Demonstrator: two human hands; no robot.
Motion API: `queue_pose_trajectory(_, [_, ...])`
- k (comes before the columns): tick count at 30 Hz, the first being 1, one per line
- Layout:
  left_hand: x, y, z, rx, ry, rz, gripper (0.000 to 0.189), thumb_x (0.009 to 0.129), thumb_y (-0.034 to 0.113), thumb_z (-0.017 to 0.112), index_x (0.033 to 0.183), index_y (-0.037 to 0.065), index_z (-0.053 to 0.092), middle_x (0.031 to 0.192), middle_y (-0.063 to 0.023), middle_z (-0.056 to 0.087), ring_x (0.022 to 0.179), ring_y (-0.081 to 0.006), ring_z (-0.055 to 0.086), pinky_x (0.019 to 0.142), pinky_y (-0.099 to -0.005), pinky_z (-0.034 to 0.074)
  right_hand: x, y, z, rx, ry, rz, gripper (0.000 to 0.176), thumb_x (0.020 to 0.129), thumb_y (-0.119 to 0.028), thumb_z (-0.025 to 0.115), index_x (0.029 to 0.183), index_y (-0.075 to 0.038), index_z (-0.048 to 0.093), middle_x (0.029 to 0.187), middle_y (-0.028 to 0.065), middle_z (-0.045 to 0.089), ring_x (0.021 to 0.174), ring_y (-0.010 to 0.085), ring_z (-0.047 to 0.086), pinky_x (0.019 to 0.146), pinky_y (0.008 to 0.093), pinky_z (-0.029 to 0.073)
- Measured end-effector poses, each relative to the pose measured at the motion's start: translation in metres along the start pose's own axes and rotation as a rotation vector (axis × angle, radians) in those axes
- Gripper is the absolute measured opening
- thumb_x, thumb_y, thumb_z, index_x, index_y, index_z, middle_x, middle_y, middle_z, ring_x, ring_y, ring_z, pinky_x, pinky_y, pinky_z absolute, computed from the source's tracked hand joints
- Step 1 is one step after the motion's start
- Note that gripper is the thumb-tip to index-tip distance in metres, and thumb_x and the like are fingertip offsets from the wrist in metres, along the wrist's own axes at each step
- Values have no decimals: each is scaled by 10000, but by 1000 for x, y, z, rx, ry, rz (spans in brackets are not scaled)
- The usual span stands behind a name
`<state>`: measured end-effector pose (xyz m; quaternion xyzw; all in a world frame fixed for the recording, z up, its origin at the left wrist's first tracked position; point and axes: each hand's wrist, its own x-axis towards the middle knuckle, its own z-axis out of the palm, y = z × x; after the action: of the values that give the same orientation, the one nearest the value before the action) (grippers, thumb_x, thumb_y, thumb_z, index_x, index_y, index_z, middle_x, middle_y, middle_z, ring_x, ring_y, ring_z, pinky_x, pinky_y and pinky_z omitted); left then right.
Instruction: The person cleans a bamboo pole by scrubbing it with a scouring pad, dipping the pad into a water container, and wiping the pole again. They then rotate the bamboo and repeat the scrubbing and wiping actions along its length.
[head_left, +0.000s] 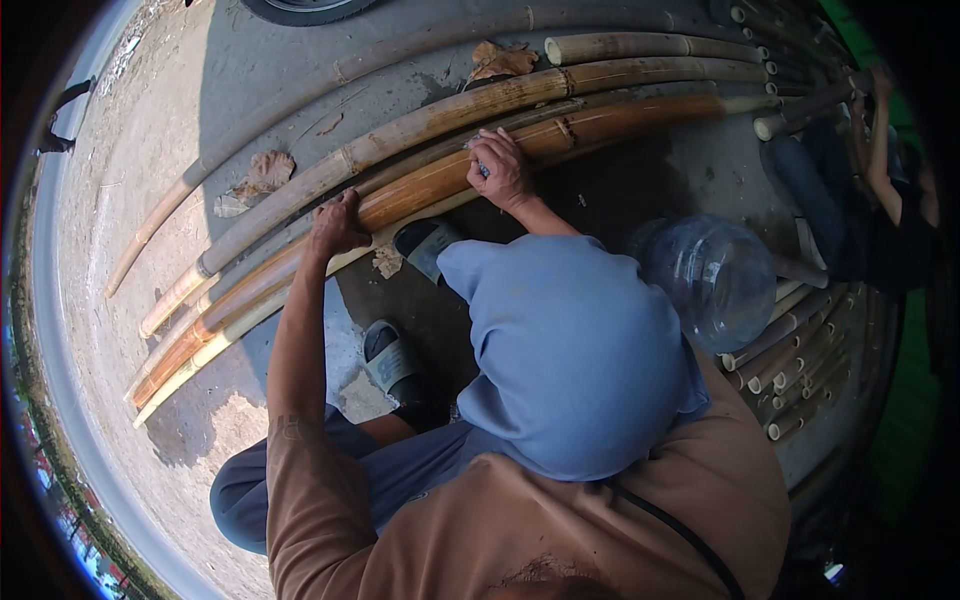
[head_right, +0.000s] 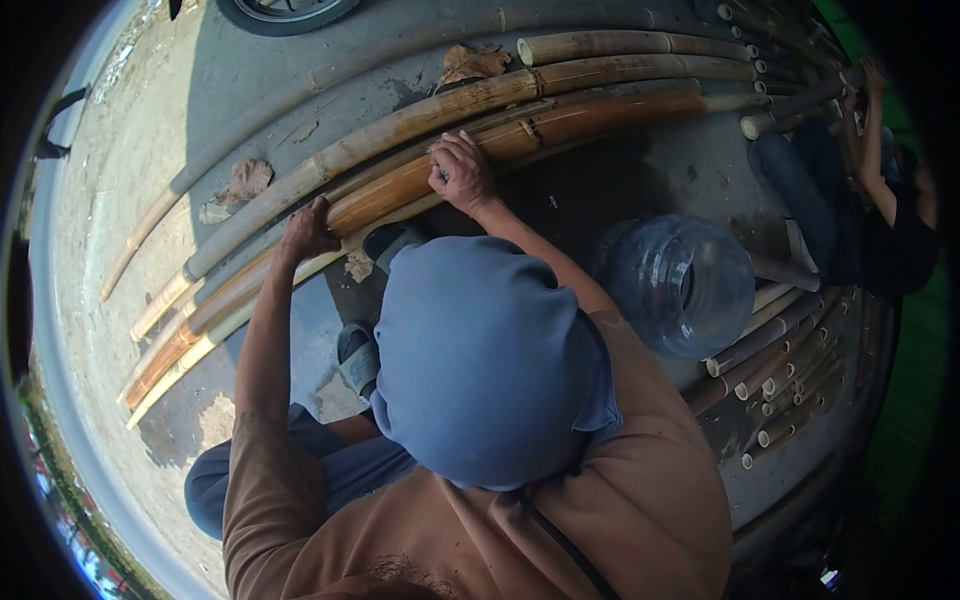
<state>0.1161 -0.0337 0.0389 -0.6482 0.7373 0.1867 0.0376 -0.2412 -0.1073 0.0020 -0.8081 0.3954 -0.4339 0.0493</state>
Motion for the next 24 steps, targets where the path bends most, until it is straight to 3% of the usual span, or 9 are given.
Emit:
queue_pose_trajectory(2, [-2,-4,7,7,156,87,772,540,345,949,1186,61,639,1111,-216,657,1155,-428,606,1017,-540,479,-8,69,-46,-199,102,109,155,826,-115,683,971,-90,635,1089,122,724,1188,385,658,1149,584,441])
queue_pose_trajectory(5, [10,-9,-1,-96,-46,78,677,533,338,944,1082,37,686,1126,-214,603,1159,-427,557,1040,-511,490,-4,83,-64,-301,94,173,140,823,-109,662,953,-87,617,1056,140,715,1161,409,654,1141,602,429])
queue_pose_trajectory(7, [14,0,-11,-91,-117,60,674,539,334,949,1080,31,687,1123,-227,646,1166,-432,584,1031,-493,492,7,52,-36,-183,40,196,120,826,-103,638,940,-85,602,1021,157,697,1163,418,646,1150,607,413])
queue_pose_trajectory(10, [12,-2,-24,-145,-187,25,687,553,321,952,1105,13,682,1096,-232,688,1124,-426,633,992,-490,514,10,-48,28,103,-37,-6,145,845,-116,656,985,-84,633,1079,123,700,1231,376,641,1172,568,429])
queue_pose_trajectory(13, [0,-8,-37,-229,-276,-13,732,584,299,947,1187,-15,677,1044,-227,736,1045,-410,693,918,-473,548,4,-69,44,261,-157,-142,154,843,-122,690,986,-80,653,1111,104,713,1221,359,656,1167,536,448])
queue_pose_trajectory(17, [5,-68,-5,-458,-354,-114,732,599,279,948,1229,24,676,1067,-187,751,1046,-356,690,932,-440,542,-4,11,-23,-71,96,17,154,812,-94,695,955,-84,637,1089,111,713,1182,352,665,1138,538,461])
queue_pose_trajectory(19, [7,-81,0,-425,-353,-83,678,636,270,925,1216,26,673,1078,-185,754,1052,-344,693,929,-438,542,2,59,-74,-51,88,293,158,786,-36,679,933,-56,624,1036,139,700,1062,383,655,949,498,523])
queue_pose_trajectory(21, [5,-72,-8,-342,-310,-42,612,684,272,894,1199,27,670,1083,-195,757,1063,-348,699,925,-439,541,36,48,-137,-112,163,513,149,795,-65,688,931,-31,637,855,173,693,856,408,682,781,496,553])
queue_pose_trajectory(24, [8,-48,-17,-256,-358,-65,626,732,372,854,1174,-26,662,1123,-218,766,1082,-389,711,925,-456,549,74,22,-250,-179,193,495,159,832,-158,723,915,-28,687,862,169,735,863,389,718,792,454,569])
